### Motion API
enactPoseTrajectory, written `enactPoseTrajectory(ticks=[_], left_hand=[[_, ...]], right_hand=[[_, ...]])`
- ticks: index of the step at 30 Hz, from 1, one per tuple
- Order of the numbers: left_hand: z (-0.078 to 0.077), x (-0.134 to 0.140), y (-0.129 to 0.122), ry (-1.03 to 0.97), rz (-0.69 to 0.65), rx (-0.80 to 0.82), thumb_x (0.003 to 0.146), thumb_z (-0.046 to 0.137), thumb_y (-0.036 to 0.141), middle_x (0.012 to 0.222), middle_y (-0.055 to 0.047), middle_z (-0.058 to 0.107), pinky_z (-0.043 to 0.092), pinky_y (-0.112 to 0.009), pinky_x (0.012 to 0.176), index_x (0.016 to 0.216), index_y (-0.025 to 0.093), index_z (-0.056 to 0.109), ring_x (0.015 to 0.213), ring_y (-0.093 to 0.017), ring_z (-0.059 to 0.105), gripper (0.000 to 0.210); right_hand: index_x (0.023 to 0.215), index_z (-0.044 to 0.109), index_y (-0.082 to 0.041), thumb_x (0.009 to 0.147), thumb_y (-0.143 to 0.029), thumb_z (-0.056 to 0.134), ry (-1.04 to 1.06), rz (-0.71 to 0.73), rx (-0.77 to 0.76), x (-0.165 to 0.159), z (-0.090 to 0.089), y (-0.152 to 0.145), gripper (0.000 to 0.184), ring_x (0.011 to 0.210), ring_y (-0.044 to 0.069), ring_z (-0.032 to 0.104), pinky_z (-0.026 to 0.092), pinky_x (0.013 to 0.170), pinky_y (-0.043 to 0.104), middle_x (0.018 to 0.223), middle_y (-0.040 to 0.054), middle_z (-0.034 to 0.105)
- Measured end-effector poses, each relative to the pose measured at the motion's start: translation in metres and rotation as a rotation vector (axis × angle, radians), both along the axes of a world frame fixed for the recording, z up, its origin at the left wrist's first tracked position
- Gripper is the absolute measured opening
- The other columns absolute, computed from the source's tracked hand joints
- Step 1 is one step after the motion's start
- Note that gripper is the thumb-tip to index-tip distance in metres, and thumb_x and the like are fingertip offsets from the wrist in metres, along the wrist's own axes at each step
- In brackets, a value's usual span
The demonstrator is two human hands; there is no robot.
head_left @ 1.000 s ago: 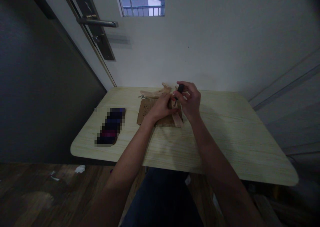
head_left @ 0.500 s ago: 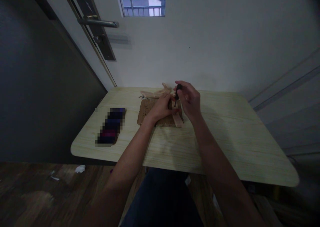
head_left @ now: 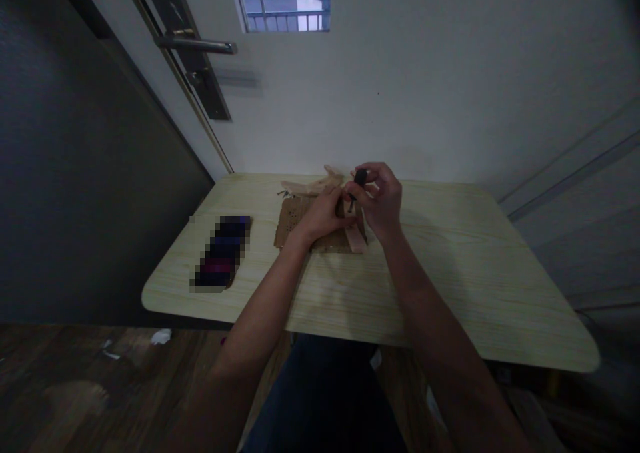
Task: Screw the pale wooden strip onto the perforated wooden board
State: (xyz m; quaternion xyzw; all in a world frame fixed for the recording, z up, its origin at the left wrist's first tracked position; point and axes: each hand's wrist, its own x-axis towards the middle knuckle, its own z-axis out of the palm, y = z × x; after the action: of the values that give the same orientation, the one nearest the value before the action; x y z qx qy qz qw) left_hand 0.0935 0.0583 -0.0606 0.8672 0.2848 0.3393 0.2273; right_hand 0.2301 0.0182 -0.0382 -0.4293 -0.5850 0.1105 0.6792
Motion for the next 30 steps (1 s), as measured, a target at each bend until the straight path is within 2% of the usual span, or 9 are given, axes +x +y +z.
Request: enactPoseTrajectory(ticks=[3,7,12,16,19,25,28,30], left_hand=[[0.0012,-0.0004,-0.0014,-0.008,-0.016,-0.003,0.073,0.076,0.034,0.118,-0.014,0.060,0.046,-0.045,0.096,0.111,0.015,0.056,0.109,-0.029,0.056,0.048],[0.0033,-0.0009,-0.0025,0.004,-0.003,0.004,0.073,0.076,0.033,0.113,-0.013,0.060,0.047,-0.043,0.092,0.104,0.014,0.056,0.104,-0.027,0.056,0.042],[0.0042,-0.0010,-0.0032,0.015,0.010,0.003,0.073,0.076,0.034,0.106,-0.011,0.061,0.048,-0.042,0.087,0.097,0.015,0.055,0.098,-0.026,0.058,0.038],[0.0049,-0.0012,-0.0042,0.025,0.015,-0.002,0.073,0.077,0.035,0.108,-0.011,0.061,0.047,-0.041,0.088,0.099,0.015,0.055,0.098,-0.026,0.058,0.039],[0.0041,-0.0011,-0.0034,0.033,0.019,-0.004,0.073,0.077,0.035,0.107,-0.011,0.061,0.047,-0.041,0.089,0.098,0.016,0.055,0.099,-0.026,0.057,0.038],[-0.0009,-0.0006,0.0016,0.011,0.012,0.020,0.072,0.079,0.035,0.108,-0.011,0.060,0.047,-0.040,0.088,0.098,0.015,0.055,0.098,-0.025,0.057,0.040],[-0.0002,-0.0007,0.0014,0.028,0.019,0.019,0.071,0.079,0.034,0.109,-0.011,0.060,0.047,-0.041,0.089,0.098,0.015,0.055,0.100,-0.026,0.057,0.041],[0.0018,-0.0008,-0.0002,0.027,0.014,0.012,0.072,0.078,0.033,0.110,-0.012,0.060,0.047,-0.041,0.091,0.098,0.014,0.055,0.102,-0.026,0.057,0.040]], right_hand=[[0.114,0.060,-0.029,0.079,-0.049,0.069,-0.036,-0.017,0.031,0.0005,0.0002,-0.0007,0.042,0.074,0.012,0.058,0.056,0.060,0.025,0.087,-0.0011,0.059],[0.103,0.067,-0.029,0.082,-0.047,0.066,-0.069,-0.044,0.036,0.0011,0.0023,-0.0039,0.028,0.083,0.013,0.061,0.056,0.061,0.024,0.100,0.0018,0.061],[0.114,0.064,-0.028,0.090,-0.047,0.055,-0.063,0.005,0.034,-0.0004,0.0040,-0.0073,0.032,0.095,0.015,0.067,0.060,0.071,0.027,0.111,0.0041,0.068],[0.118,0.061,-0.029,0.092,-0.046,0.053,-0.029,0.057,0.037,-0.0007,0.0028,-0.0060,0.033,0.090,0.014,0.071,0.061,0.076,0.028,0.103,0.0022,0.071],[0.113,0.062,-0.029,0.088,-0.047,0.059,-0.007,0.049,0.030,0.0001,0.0008,-0.0028,0.031,0.086,0.014,0.072,0.061,0.075,0.028,0.099,0.0012,0.072],[0.102,0.061,-0.029,0.081,-0.045,0.069,0.012,-0.076,0.042,0.0001,-0.0016,0.0004,0.028,0.074,0.012,0.066,0.055,0.059,0.023,0.084,-0.0027,0.064],[0.105,0.060,-0.029,0.083,-0.044,0.065,-0.034,-0.134,0.053,-0.0003,-0.0005,-0.0012,0.027,0.071,0.011,0.062,0.051,0.054,0.022,0.087,-0.0015,0.063],[0.105,0.062,-0.028,0.085,-0.043,0.063,-0.081,-0.152,0.054,-0.0005,0.0009,-0.0031,0.025,0.077,0.013,0.063,0.052,0.056,0.023,0.094,0.0004,0.065]])
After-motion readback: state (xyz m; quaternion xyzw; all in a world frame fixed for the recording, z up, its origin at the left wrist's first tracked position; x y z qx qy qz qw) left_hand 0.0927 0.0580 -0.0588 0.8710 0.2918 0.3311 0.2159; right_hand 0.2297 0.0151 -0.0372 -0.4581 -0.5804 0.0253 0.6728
